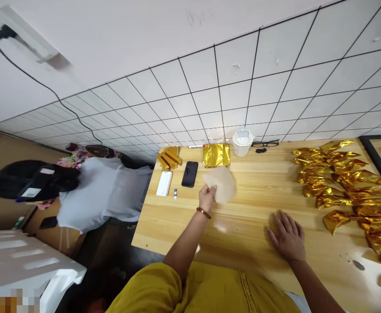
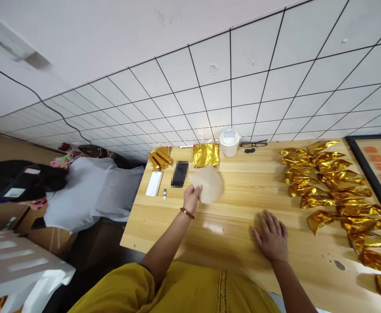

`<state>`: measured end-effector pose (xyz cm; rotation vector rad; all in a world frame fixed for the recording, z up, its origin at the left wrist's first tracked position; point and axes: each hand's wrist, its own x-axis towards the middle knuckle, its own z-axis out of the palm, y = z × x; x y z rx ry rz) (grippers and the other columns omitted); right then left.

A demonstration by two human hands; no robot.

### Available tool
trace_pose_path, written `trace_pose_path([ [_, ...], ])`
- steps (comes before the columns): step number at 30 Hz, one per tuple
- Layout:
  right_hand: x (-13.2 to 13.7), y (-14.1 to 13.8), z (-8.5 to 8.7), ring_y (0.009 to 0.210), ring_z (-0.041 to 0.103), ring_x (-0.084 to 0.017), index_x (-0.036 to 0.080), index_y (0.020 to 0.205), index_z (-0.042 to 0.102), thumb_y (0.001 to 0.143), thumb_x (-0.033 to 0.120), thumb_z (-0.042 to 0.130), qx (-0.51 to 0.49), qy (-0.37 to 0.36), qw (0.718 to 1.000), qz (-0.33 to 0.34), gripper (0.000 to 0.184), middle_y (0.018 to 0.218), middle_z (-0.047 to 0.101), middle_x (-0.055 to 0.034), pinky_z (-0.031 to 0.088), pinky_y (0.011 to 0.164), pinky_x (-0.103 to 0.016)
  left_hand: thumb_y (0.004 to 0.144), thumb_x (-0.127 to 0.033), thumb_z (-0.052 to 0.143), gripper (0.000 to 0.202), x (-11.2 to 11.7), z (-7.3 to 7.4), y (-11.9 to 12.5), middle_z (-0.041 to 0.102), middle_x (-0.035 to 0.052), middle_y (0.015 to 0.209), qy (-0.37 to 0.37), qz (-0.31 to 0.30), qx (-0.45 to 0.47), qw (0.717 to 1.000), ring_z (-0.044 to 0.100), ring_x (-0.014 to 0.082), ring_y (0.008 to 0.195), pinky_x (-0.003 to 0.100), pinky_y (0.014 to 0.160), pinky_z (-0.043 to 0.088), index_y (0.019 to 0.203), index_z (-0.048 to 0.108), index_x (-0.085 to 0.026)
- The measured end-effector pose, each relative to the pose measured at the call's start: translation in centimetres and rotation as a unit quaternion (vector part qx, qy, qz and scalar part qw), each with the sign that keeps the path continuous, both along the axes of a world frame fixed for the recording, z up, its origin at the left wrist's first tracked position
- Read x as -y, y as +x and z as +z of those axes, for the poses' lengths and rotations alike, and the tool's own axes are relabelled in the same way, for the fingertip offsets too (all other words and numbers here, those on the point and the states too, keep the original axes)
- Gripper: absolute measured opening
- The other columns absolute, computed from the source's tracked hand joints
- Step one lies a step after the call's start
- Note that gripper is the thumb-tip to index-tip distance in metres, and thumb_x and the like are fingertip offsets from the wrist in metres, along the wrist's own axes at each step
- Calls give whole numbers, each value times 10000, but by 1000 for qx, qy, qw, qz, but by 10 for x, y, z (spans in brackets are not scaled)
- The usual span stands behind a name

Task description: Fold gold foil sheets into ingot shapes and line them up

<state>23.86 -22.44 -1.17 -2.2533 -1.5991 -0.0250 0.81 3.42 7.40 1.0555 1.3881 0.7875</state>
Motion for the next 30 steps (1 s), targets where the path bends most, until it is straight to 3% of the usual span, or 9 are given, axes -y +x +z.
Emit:
trace_pose_path([
  [4, -1, -1, 2, 1421, 395, -319, 187, 1477, 470, 954, 438, 439, 7, 5, 1000, 1, 581, 1512, 489, -163, 264, 1146, -520, 614, -417, 817, 343, 83, -22, -18, 716, 74, 720, -132, 37, 64, 988, 688, 219, 706, 318, 659, 550, 779, 675, -152],
  [7, -1, 0, 0, 1424, 389, -314, 177, 1438, 511, 959, 444, 438, 13, 10, 1000, 2, 553, 1507, 493, -166, 259, 1149, -509, 535, -375, 857, 377, 108, -30, -32, 723, 76, 722, -173, 48, 79, 980, 684, 207, 673, 304, 620, 543, 777, 671, -153],
  [13, 0, 2, -2, 1418, 394, -322, 171, 1425, 523, 951, 435, 474, 5, 14, 1000, 2, 545, 1511, 485, -174, 255, 1142, -516, 477, -344, 902, 428, 105, -38, -46, 743, 76, 778, -199, 26, 81, 976, 692, 202, 686, 298, 609, 546, 801, 690, -163],
  [22, -1, 6, -4, 1419, 381, -321, 152, 1421, 523, 963, 454, 429, 6, -7, 1000, 2, 557, 1528, 463, -175, 247, 1144, -517, 680, -322, 813, 406, 113, -40, -45, 757, 104, 901, -136, -46, 37, 989, 711, 212, 798, 359, 793, 571, 1016, 688, -131],
  [26, -8, -16, 7, 1417, 392, -331, 141, 1501, 421, 975, 435, 388, -18, 13, 1000, -6, 604, 1541, 437, -201, 287, 1121, -535, 738, -209, 751, 279, 104, -41, -42, 755, 86, 866, -120, -90, -17, 989, 704, 223, 793, 401, 817, 572, 1006, 714, -138],
  [28, -14, -44, 17, 1455, 344, -309, 122, 1526, 379, 989, 429, 376, -20, 12, 997, 70, 619, 1565, 403, -200, 273, 1145, -505, 766, -181, 717, 236, 101, -42, -38, 756, 69, 882, -105, -106, -42, 988, 702, 220, 813, 403, 837, 574, 1001, 720, -158],
  [30, -19, -76, 24, 1494, 277, -289, 148, 1533, 382, 994, 452, 378, -14, -20, 980, 196, 619, 1600, 362, -158, 211, 1188, -489, 789, -176, 691, 224, 100, -43, -35, 757, 59, 914, -88, -119, -64, 987, 701, 215, 830, 401, 845, 578, 1011, 719, -177],
])
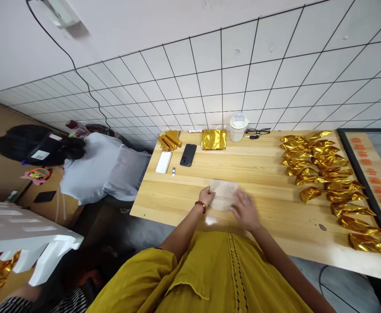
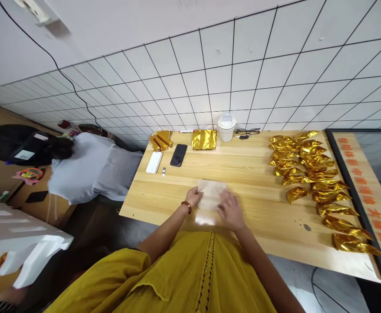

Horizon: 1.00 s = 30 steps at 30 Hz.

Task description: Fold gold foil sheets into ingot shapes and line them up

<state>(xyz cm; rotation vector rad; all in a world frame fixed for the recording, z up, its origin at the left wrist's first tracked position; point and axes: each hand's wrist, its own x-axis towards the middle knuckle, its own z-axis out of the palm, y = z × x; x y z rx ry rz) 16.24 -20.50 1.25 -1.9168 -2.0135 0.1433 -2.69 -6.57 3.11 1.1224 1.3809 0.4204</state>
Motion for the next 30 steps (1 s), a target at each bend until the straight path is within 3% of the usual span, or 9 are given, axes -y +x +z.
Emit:
trace_pose_path([
  [2, -3, -26, 1, 1511, 235, -296, 152, 1552, 351, 978, 522, 399, 10, -44, 996, 74, 684, 1630, 302, -139, 155, 1210, -503, 805, -187, 678, 240, 0, 2, 0, 759, 59, 946, 15, -16, -14, 1000, 704, 215, 841, 402, 842, 586, 1043, 712, -186],
  [4, -2, -38, -4, 1505, 250, -305, 134, 1545, 363, 964, 565, 413, 16, -80, 992, 91, 726, 1629, 291, -152, 132, 1212, -524, 807, -195, 678, 314, 2, 6, -5, 754, 69, 1018, 29, -25, -24, 999, 706, 224, 902, 410, 877, 583, 1121, 691, -189],
  [6, 0, -38, -10, 1499, 267, -301, 118, 1532, 385, 961, 577, 416, 22, -98, 990, 97, 733, 1623, 299, -163, 120, 1213, -527, 809, -206, 674, 439, 4, 12, -11, 711, 108, 1183, 105, -31, -68, 992, 676, 249, 1073, 435, 988, 541, 1245, 634, -179],
  [9, 1, -31, -14, 1493, 284, -290, 125, 1513, 422, 975, 551, 407, 25, -87, 990, 104, 686, 1612, 326, -153, 94, 1222, -520, 899, -248, 554, 532, 11, 19, -17, 520, 181, 1464, 345, -121, -185, 912, 483, 286, 1370, 497, 1155, 400, 1414, 496, -128],
  [12, -9, -33, -11, 1499, 270, -285, 120, 1510, 427, 994, 480, 394, 21, -60, 995, 78, 630, 1605, 345, -147, 75, 1231, -522, 967, -248, 418, 517, 21, 14, -9, 442, 146, 1546, 437, -295, -214, 823, 357, 268, 1469, 503, 1209, 327, 1470, 437, -130],
  [14, -21, -40, -8, 1507, 250, -289, 97, 1521, 403, 992, 460, 403, 20, -53, 996, 63, 641, 1605, 343, -156, 70, 1236, -520, 980, -249, 377, 536, 26, 5, -2, 368, 149, 1594, 438, -338, -261, 791, 272, 267, 1511, 490, 1235, 278, 1496, 404, -107],
  [19, -38, -42, -15, 1489, 297, -291, 88, 1516, 409, 977, 468, 415, 32, -70, 994, 75, 660, 1590, 367, -162, 51, 1240, -507, 1000, -346, 355, 591, 27, -17, 0, 279, 134, 1633, 408, -391, -323, 759, 218, 263, 1530, 499, 1247, 217, 1543, 336, -112],
  [26, -3, 10, -19, 1529, 183, -286, 70, 1581, 227, 981, 528, 366, 60, -51, 997, -10, 768, 1600, 341, -175, 1, 1222, -567, 1011, -426, 335, 652, 24, -22, -9, 220, 147, 1646, 437, -405, -330, 732, 163, 267, 1544, 530, 1254, 165, 1567, 267, -92],
  [30, -3, 8, -17, 1527, 190, -285, 57, 1576, 234, 983, 520, 369, 61, -50, 997, -7, 764, 1595, 351, -189, 38, 1229, -545, 1010, -432, 338, 652, 25, -24, -9, 227, 142, 1647, 448, -401, -329, 729, 180, 272, 1540, 532, 1253, 173, 1567, 271, -99],
])
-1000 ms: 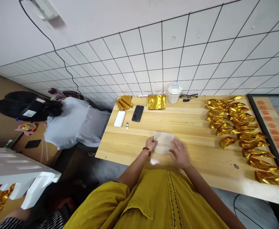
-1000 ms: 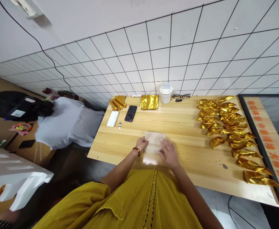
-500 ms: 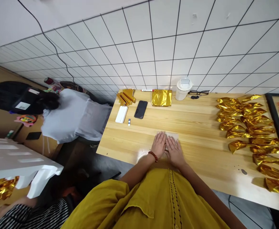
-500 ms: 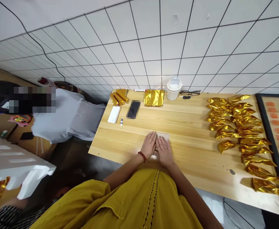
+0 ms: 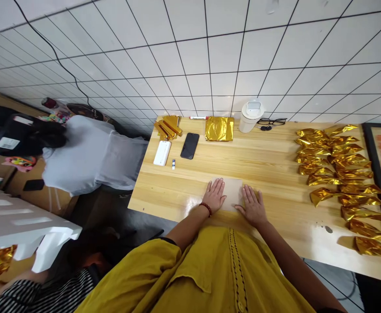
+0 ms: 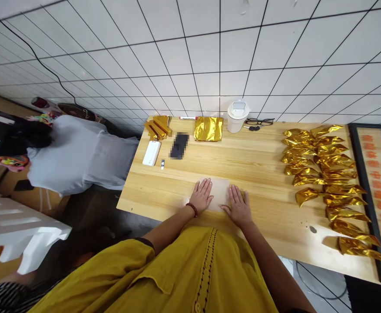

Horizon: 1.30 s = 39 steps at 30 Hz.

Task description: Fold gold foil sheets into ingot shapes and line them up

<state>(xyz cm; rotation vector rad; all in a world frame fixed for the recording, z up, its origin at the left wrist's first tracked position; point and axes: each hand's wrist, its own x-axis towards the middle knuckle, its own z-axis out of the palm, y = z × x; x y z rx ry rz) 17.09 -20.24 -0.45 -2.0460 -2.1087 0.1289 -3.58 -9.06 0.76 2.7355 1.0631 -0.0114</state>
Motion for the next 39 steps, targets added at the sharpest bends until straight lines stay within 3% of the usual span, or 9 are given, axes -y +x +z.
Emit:
trace_pose_path([
  [7, -26, -47, -4, 1517, 217, -293, 85, 1514, 403, 968, 497, 411, 8, -15, 996, 85, 684, 1588, 371, -173, 36, 1231, -525, 1005, -470, 335, 666, -3, -1, -3, 269, 139, 1636, 21, -9, -5, 1000, 203, 261, 1534, 513, 1253, 179, 1561, 299, -105],
  [14, 13, -6, -4, 1522, 207, -280, 100, 1570, 279, 963, 517, 403, 8, -14, 999, 44, 746, 1598, 358, -157, 53, 1230, -540, 969, -583, 379, 746, -17, 16, -56, 308, 176, 1614, 7, 58, -35, 998, 231, 321, 1520, 611, 1224, 125, 1555, 316, -125],
  [17, 20, -6, 0, 1529, 179, -305, 46, 1570, 247, 950, 551, 397, 6, -10, 1000, 2, 813, 1595, 335, -210, 54, 1226, -552, 955, -591, 407, 791, -9, 23, -58, 251, 215, 1624, 15, 122, -46, 991, 206, 362, 1521, 641, 1203, 151, 1562, 288, -99],
  [18, 17, -10, 2, 1533, 162, -315, 29, 1567, 242, 945, 559, 401, 5, -10, 1000, -6, 832, 1600, 315, -223, 51, 1224, -558, 957, -582, 409, 790, -6, 24, -52, 240, 215, 1628, 18, 120, -42, 992, 195, 363, 1524, 638, 1204, 154, 1568, 273, -100],
  [21, -4, -32, 7, 1534, 148, -327, 33, 1556, 286, 940, 546, 421, -3, -18, 999, 29, 813, 1621, 271, -211, 38, 1227, -557, 968, -559, 400, 770, 4, 22, -28, 227, 175, 1642, 11, 39, -20, 999, 159, 327, 1538, 599, 1229, 126, 1583, 237, -126],
  [24, -26, -49, 6, 1512, 231, -303, 65, 1522, 385, 955, 496, 423, -20, -27, 995, 96, 713, 1601, 342, -176, 47, 1236, -517, 989, -499, 388, 704, 6, 13, -9, 265, 137, 1639, -4, -20, -11, 1000, 179, 295, 1538, 581, 1240, 135, 1581, 249, -144],
  [27, -33, -52, 0, 1498, 268, -286, 87, 1517, 401, 963, 482, 420, -21, -27, 993, 114, 680, 1584, 384, -159, 61, 1233, -516, 992, -488, 396, 682, 3, 7, -6, 299, 119, 1629, -19, -46, -16, 999, 212, 271, 1531, 563, 1249, 134, 1574, 270, -156],
  [33, -13, -28, -2, 1521, 197, -304, 100, 1558, 316, 963, 524, 399, 1, -5, 1000, 28, 735, 1599, 351, -163, 35, 1215, -585, 944, -638, 404, 821, -1, 7, -19, 252, 149, 1642, -6, 1, -27, 1000, 180, 302, 1536, 598, 1237, 114, 1576, 256, -135],
  [39, 6, -11, 2, 1524, 187, -321, 71, 1574, 255, 953, 573, 386, 8, -7, 999, -37, 809, 1597, 336, -201, 31, 1215, -588, 895, -725, 414, 939, -3, 21, -25, 213, 225, 1635, -36, 62, -47, 996, 195, 362, 1524, 654, 1203, 133, 1566, 257, -87],
])
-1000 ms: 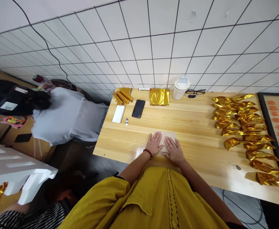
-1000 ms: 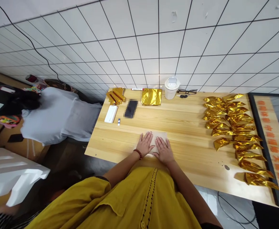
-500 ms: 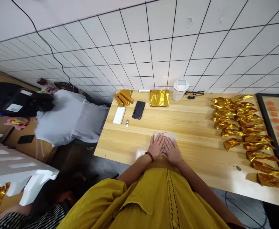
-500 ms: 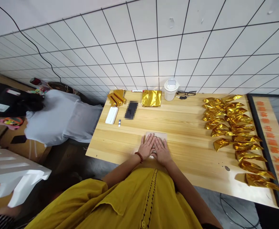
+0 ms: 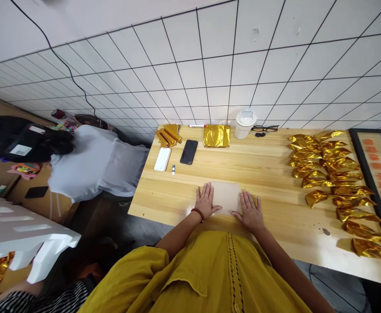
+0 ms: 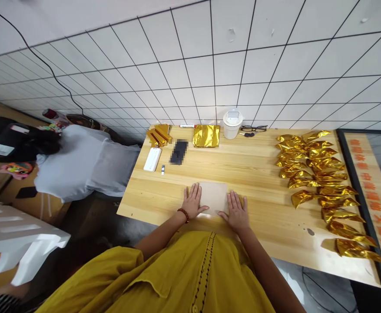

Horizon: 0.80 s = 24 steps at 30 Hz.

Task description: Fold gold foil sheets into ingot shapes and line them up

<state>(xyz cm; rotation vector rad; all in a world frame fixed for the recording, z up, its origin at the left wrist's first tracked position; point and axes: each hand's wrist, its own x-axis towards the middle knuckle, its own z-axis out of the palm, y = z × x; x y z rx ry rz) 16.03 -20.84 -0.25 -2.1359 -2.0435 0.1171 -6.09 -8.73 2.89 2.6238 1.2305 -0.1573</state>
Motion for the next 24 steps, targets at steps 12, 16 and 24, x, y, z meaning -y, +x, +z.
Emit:
trace_pose_path([
  [12, -46, -50, -5, 1474, 314, -319, 137, 1520, 422, 824, 344, 499, -49, -43, 988, 137, 731, 1509, 504, -146, 24, 1232, -521, 954, -594, 386, 791, 9, -5, 36, 212, 151, 1643, -18, -103, 101, 989, 179, 274, 1541, 502, 1258, 135, 1568, 282, -106],
  [16, -43, -46, -8, 1480, 292, -324, 127, 1513, 433, 822, 355, 509, -43, -39, 989, 138, 731, 1524, 483, -153, 24, 1230, -524, 935, -564, 456, 753, 10, 0, 37, 262, 102, 1634, -11, -93, 84, 992, 200, 253, 1537, 488, 1259, 162, 1568, 300, -187],
  [24, -44, -47, -3, 1496, 258, -311, 130, 1546, 364, 869, 429, 490, -43, -30, 991, 123, 751, 1588, 387, -146, 24, 1221, -558, 915, -591, 481, 834, 9, -4, 37, 233, 175, 1637, -5, -39, 49, 998, 161, 320, 1540, 573, 1239, 159, 1576, 270, -128],
])
